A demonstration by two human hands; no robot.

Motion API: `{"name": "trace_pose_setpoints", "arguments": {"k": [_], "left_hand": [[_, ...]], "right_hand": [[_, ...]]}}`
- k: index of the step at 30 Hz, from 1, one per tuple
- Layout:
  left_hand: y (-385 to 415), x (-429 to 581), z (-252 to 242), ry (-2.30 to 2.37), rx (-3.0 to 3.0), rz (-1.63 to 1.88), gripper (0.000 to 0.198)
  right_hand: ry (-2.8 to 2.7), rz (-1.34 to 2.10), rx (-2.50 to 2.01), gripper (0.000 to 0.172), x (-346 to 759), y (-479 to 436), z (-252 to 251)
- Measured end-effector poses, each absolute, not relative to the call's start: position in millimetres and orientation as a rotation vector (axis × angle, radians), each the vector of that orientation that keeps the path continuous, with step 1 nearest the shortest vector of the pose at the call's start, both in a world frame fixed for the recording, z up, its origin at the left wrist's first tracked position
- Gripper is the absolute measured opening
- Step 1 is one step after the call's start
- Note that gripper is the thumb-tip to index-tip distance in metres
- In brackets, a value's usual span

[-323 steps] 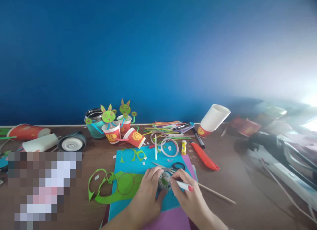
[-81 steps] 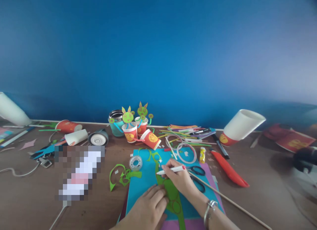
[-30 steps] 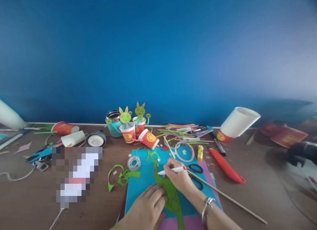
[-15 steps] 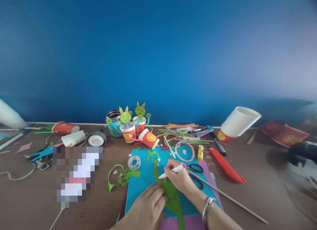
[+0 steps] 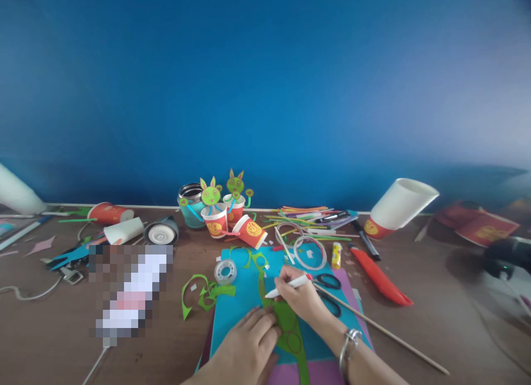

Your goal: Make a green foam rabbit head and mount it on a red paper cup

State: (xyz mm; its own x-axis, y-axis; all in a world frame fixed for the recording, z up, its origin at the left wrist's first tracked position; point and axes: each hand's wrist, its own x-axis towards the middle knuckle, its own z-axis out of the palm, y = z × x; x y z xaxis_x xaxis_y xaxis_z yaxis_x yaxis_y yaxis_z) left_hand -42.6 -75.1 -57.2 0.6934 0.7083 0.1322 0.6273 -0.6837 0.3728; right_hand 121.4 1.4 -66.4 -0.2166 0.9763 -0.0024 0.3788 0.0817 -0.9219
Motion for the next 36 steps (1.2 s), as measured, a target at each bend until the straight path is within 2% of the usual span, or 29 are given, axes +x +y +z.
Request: {"name": "trace_pose_setpoints", "arguments": {"k": [36], "left_hand": [[-76.1,-41.1,-55.8,1.065,2.614,0.400,0.033]], "right_hand": [[-1.716,1.035,-1.406,0.022,119.5,2.0,-64.5]]}}
